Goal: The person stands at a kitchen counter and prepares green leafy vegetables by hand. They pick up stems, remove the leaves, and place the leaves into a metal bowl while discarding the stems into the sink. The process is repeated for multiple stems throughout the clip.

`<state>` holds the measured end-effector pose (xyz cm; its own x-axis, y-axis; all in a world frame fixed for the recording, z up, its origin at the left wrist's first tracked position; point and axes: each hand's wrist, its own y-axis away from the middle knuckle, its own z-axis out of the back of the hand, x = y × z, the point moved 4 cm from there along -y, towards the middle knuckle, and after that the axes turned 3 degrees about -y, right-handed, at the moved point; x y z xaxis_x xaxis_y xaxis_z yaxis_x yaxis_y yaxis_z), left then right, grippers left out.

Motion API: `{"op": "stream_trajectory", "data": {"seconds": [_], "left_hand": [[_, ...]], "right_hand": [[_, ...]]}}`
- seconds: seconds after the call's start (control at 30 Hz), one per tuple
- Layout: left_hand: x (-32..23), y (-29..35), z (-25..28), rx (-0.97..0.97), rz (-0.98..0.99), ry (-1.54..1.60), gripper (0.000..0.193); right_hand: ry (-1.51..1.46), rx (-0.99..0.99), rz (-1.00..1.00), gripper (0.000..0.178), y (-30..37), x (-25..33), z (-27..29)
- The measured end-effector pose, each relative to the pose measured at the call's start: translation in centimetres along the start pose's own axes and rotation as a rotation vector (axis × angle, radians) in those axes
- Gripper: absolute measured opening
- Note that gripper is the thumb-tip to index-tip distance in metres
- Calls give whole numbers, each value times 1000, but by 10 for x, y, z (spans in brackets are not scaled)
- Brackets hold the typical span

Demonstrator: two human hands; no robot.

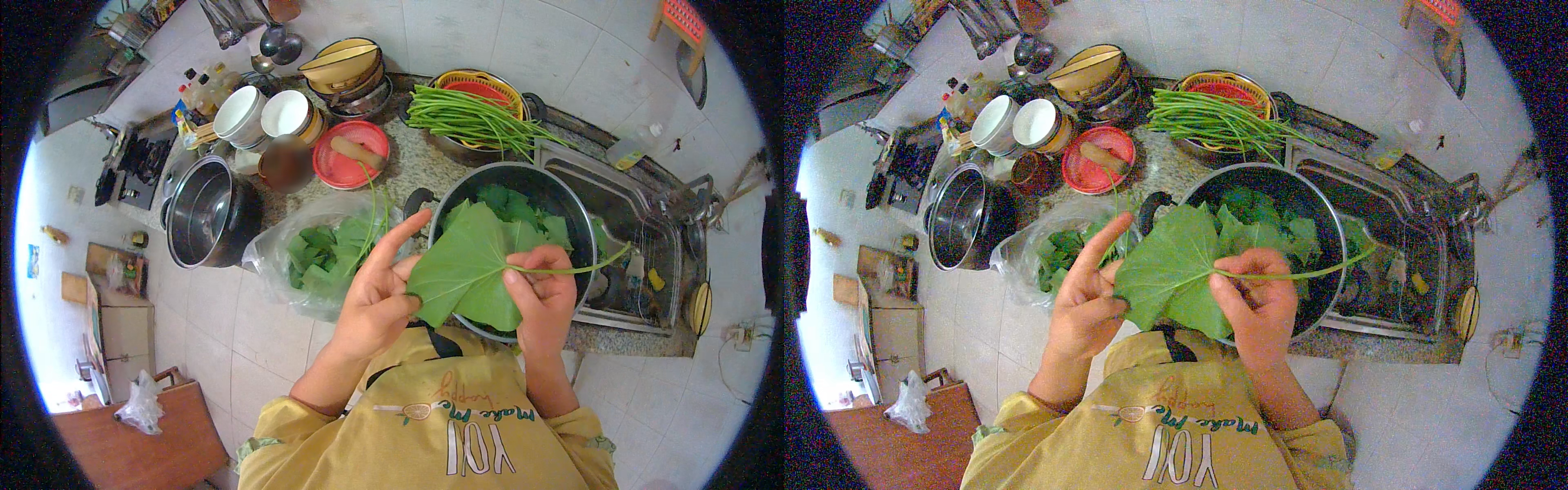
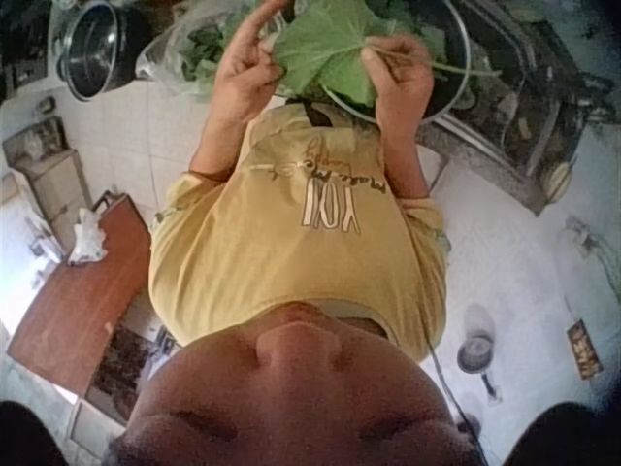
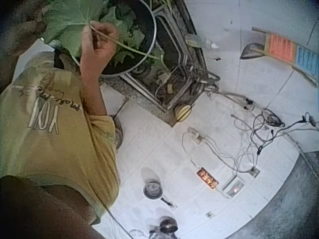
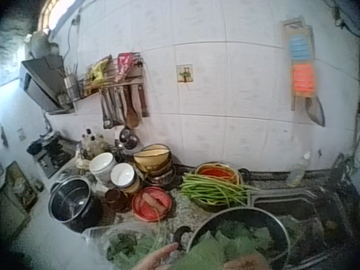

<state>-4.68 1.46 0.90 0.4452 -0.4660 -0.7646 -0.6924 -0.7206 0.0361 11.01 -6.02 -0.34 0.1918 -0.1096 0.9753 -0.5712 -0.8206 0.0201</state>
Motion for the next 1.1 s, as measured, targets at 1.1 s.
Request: {"op": "stream_trajectory", "data": {"seconds": [1.1], "left_hand": [[-2,3,79,-503,-88,-914,32]], "right_hand": [[-72,-44,104,12,-13,11,22]]}}
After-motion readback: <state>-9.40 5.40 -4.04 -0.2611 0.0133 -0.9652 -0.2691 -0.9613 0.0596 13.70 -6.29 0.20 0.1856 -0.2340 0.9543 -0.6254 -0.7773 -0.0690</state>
